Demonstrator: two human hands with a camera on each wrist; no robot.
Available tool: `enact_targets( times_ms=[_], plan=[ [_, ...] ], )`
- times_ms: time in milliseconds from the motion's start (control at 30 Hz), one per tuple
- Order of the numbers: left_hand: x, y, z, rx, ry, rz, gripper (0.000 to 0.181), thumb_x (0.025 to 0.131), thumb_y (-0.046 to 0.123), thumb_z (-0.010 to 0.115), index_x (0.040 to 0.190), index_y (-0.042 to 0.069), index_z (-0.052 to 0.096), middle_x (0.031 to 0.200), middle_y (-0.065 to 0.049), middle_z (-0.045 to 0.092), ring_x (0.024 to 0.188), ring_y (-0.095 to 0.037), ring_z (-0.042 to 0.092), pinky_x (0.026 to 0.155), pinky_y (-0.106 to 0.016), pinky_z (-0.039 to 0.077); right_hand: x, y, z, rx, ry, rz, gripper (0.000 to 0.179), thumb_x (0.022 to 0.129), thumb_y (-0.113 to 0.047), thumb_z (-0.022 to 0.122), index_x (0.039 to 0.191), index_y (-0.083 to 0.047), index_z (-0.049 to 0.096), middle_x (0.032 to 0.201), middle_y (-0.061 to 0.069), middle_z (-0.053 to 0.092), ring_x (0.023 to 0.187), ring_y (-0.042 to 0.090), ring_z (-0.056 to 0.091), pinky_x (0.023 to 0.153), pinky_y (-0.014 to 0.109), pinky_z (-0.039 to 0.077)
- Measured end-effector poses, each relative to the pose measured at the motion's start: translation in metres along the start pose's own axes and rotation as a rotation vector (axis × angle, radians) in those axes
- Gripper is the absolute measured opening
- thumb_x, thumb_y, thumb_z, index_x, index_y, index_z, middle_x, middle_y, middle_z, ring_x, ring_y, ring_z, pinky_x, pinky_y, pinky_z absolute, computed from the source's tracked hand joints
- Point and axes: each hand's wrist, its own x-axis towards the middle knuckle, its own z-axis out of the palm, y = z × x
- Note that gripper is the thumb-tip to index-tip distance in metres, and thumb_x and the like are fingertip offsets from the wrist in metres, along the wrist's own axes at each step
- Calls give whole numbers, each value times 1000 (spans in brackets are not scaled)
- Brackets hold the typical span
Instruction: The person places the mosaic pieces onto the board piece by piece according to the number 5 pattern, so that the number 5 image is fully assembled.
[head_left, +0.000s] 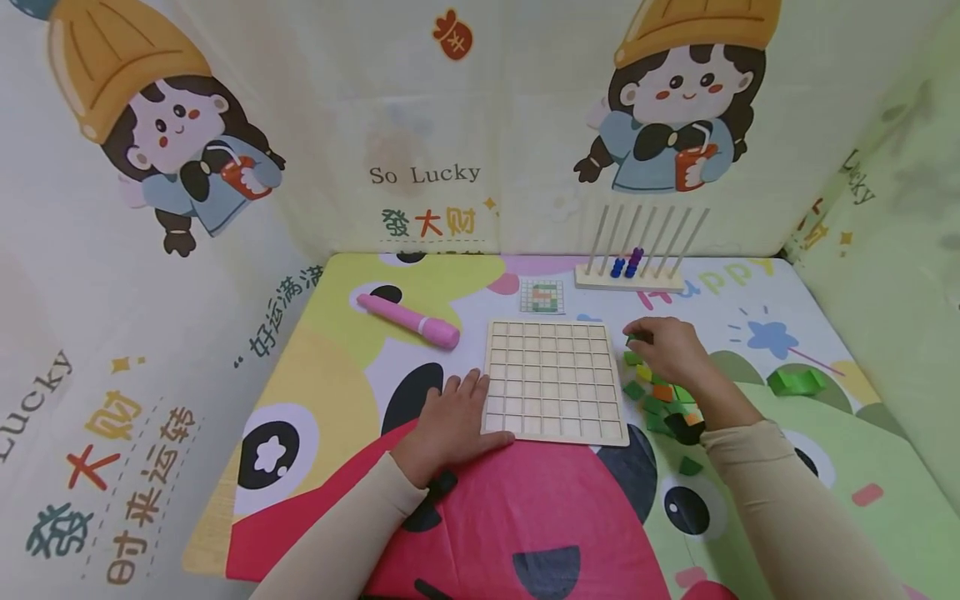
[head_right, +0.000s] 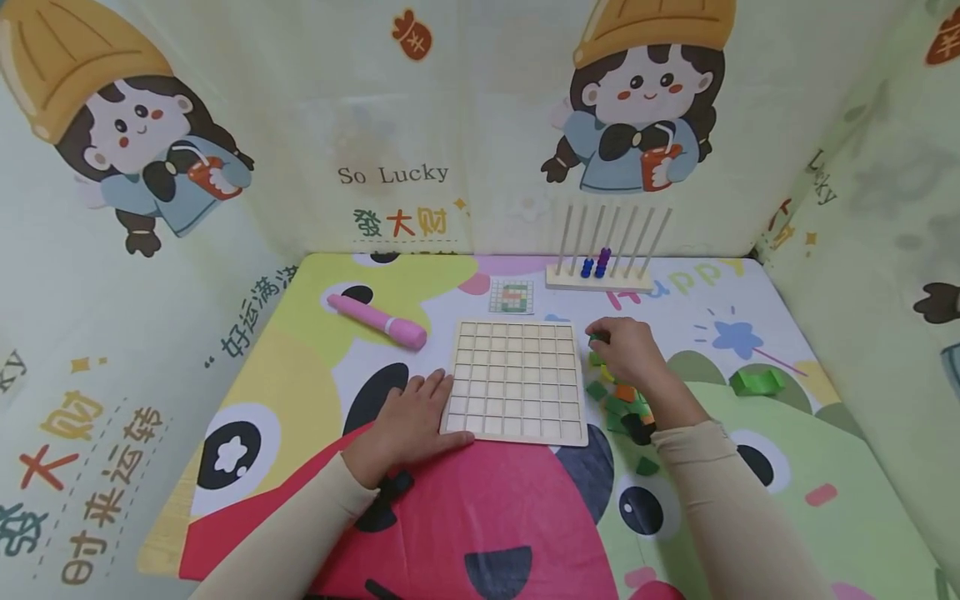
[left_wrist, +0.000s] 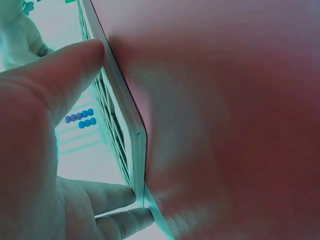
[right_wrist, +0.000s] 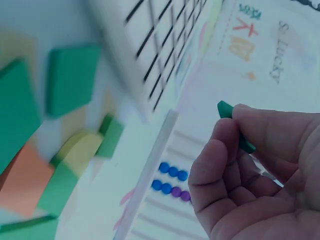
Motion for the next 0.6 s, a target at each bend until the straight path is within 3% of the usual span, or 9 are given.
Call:
enact_targets(
  times_ms=[133, 367, 600],
  plan=[
    [0, 0, -1, -9, -4, 0, 107, 85, 78, 61, 163, 11, 32, 166, -10, 36, 148, -35, 38, 108, -60, 41, 4, -17, 2, 41, -4, -36, 29, 104, -13, 61, 129, 1, 65, 117, 23, 71, 106, 38, 67, 91, 55, 54],
    [1, 0, -3, -1, -3, -4, 106, 85, 77, 62, 163, 12, 34, 166, -10, 37, 147, -35, 39, 107, -59, 42, 15, -34, 9, 132, -18, -46, 23, 103, -14, 62, 122, -1, 65, 107, 16, 74, 95, 30, 71, 83, 47, 57],
    [0, 1, -4, -5, -13, 0, 106, 85, 77, 62, 163, 11, 34, 166, -10, 37, 147, -35, 39, 108, -60, 42, 30, -45, 24, 141, -60, -84, 27, 103, -12, 61, 127, 0, 66, 108, 16, 72, 92, 28, 73, 75, 39, 57]
  ],
)
